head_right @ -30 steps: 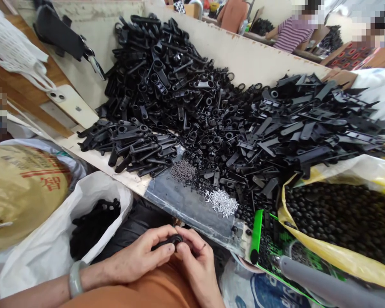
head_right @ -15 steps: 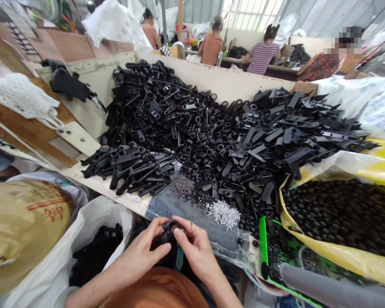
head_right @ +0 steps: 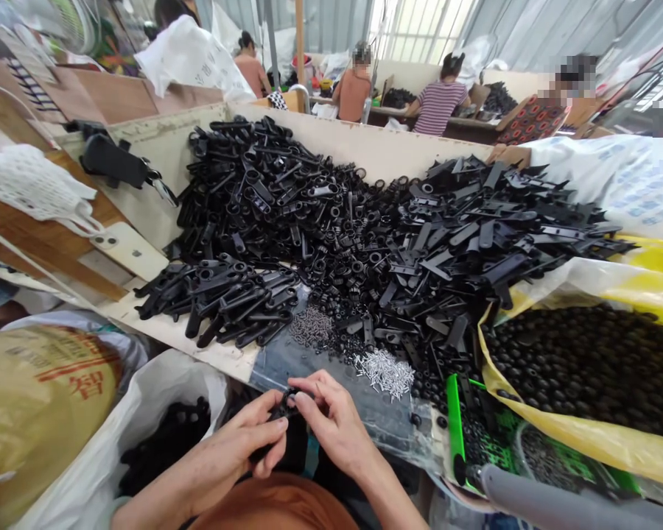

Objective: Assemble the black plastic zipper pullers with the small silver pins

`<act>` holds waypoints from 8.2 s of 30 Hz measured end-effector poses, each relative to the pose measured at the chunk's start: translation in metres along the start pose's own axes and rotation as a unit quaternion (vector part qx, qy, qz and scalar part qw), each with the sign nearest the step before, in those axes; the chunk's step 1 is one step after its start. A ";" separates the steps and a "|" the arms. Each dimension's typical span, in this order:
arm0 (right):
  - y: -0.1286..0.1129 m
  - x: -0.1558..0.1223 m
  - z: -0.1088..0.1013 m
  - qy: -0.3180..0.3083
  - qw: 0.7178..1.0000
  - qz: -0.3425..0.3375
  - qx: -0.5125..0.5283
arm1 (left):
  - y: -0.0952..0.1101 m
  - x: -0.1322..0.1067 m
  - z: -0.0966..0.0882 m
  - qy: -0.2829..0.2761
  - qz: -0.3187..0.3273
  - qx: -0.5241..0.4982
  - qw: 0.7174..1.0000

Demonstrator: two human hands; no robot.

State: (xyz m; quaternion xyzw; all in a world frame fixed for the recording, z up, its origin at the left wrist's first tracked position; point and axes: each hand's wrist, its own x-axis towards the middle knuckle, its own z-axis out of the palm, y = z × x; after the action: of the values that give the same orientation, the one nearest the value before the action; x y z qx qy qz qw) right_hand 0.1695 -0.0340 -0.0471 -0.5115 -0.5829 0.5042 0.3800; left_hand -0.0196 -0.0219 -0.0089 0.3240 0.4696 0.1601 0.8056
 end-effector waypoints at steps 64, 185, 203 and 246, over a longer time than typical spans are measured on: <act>-0.016 0.008 -0.023 0.035 0.989 -0.071 -0.123 | 0.015 0.042 -0.002 0.103 0.171 0.173 0.964; 0.016 -0.022 0.002 0.071 0.967 -0.054 -0.238 | -0.007 0.054 0.016 0.042 0.090 0.061 0.993; 0.020 -0.022 0.004 0.042 0.906 -0.019 -0.421 | -0.018 0.064 0.016 0.093 0.090 0.085 0.988; -0.058 -0.015 -0.013 -0.075 0.815 0.091 -0.568 | -0.028 0.063 0.024 0.203 0.307 0.436 0.821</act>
State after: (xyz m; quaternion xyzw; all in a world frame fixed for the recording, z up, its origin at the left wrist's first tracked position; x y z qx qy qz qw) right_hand 0.1725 -0.0447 0.0134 -0.6479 -0.7430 0.1526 -0.0703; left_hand 0.0315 -0.0156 -0.0602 0.7292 0.5194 0.2396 0.3755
